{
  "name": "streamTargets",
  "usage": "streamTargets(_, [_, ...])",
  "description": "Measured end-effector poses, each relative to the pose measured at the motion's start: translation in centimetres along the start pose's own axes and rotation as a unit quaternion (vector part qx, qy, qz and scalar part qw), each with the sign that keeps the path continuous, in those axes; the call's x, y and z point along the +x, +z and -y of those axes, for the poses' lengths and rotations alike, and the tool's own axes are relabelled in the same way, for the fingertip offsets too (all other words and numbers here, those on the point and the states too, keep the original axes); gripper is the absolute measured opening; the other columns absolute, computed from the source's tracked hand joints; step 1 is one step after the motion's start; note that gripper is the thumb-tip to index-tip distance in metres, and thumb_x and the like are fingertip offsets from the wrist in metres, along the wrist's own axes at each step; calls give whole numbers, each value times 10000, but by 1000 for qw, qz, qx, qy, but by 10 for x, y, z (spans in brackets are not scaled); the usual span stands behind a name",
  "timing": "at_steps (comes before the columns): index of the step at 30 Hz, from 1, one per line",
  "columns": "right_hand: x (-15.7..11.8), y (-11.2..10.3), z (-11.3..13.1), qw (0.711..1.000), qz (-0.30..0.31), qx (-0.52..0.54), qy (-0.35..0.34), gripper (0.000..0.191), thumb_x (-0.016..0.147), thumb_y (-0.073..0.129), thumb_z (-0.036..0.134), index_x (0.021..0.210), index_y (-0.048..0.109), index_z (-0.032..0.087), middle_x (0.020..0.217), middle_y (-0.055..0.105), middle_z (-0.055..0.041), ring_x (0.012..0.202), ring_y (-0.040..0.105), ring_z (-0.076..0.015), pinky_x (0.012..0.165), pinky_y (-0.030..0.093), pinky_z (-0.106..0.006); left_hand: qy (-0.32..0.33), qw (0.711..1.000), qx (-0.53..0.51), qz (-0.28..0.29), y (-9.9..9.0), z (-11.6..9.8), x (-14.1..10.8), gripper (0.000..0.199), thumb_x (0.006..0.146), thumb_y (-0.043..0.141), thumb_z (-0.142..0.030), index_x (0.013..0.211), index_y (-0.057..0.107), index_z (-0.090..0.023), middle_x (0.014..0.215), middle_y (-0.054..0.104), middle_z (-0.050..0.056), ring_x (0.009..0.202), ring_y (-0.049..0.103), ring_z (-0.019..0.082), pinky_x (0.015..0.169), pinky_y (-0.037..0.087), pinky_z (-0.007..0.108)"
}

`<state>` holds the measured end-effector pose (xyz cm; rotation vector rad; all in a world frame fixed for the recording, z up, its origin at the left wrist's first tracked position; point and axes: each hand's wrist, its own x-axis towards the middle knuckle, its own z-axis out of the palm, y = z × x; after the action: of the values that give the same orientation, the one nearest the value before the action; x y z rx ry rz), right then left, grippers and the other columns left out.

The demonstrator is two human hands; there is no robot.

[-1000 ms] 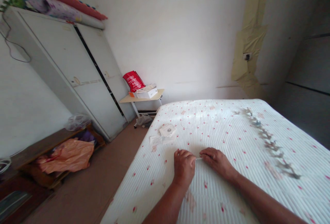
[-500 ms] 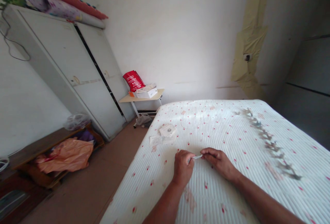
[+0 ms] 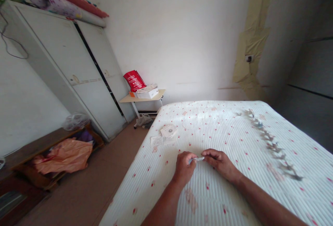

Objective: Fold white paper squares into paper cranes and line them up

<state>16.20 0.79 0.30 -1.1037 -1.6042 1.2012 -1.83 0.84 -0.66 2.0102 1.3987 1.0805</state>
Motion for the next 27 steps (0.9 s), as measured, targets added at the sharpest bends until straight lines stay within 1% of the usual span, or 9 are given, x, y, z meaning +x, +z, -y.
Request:
streamTargets(6, [-1, 2, -2, 996, 23, -48, -66, 221, 784, 524, 369, 831, 638, 187, 824, 650, -35, 774, 597, -164, 709, 469, -271, 35, 999, -11, 0, 0, 0, 0, 224, 678, 503, -70, 772, 667, -189, 783, 663, 4, 795, 582, 147, 794, 413, 273])
streamTargets(10, [-3, 4, -1, 988, 18, -108, -111, 178, 799, 511, 297, 864, 634, 186, 843, 657, -50, 790, 609, -166, 712, 475, -271, 59, 998, 1, -9, 1, -1, 0, 238, 670, 505, -44, 762, 669, -189, 775, 661, 9, 796, 576, 151, 785, 416, 281])
streamTargets(14, [-5, 6, 2, 974, 3, -173, -146, 145, 800, 497, 224, 851, 629, 188, 826, 652, -54, 782, 605, -167, 707, 472, -279, 95, 995, 34, -28, 3, -5, -2, 230, 672, 519, -21, 733, 667, -187, 756, 653, 14, 785, 564, 154, 782, 408, 300])
streamTargets(17, [-7, 5, 3, 969, 4, -183, -165, 151, 818, 487, 240, 836, 630, 195, 824, 651, -53, 786, 603, -166, 715, 473, -280, 125, 990, 58, -43, 2, -9, -4, 250, 681, 519, -4, 727, 671, -198, 734, 644, 9, 774, 552, 150, 786, 396, 310])
streamTargets(20, [-8, 4, 3, 974, 19, -159, -158, 193, 843, 472, 300, 830, 635, 197, 808, 656, -44, 773, 608, -156, 703, 479, -264, 147, 985, 71, -54, 0, -11, -5, 266, 694, 519, -1, 722, 678, -212, 773, 634, 11, 817, 539, 153, 802, 388, 315])
streamTargets(22, [-9, 4, 3, 977, 28, -147, -150, 210, 849, 473, 326, 836, 637, 195, 801, 658, -39, 761, 610, -147, 697, 481, -254, 148, 984, 77, -65, -1, -12, -5, 262, 699, 525, -5, 711, 683, -214, 813, 619, 22, 853, 526, 159, 804, 390, 314])
streamTargets(24, [-10, 5, 4, 978, 35, -143, -149, 205, 847, 487, 332, 856, 638, 193, 810, 659, -40, 764, 612, -144, 703, 481, -250, 146, 983, 85, -72, -2, -13, -5, 263, 702, 525, -7, 710, 686, -215, 811, 598, 25, 852, 514, 160, 802, 393, 312])
streamTargets(27, [-11, 6, 6, 973, 41, -155, -164, 207, 846, 495, 335, 897, 639, 195, 840, 660, -51, 780, 613, -147, 713, 482, -255, 144, 981, 105, -80, -1, -14, -6, 264, 700, 527, -9, 708, 689, -218, 832, 570, 30, 861, 493, 164, 799, 394, 309])
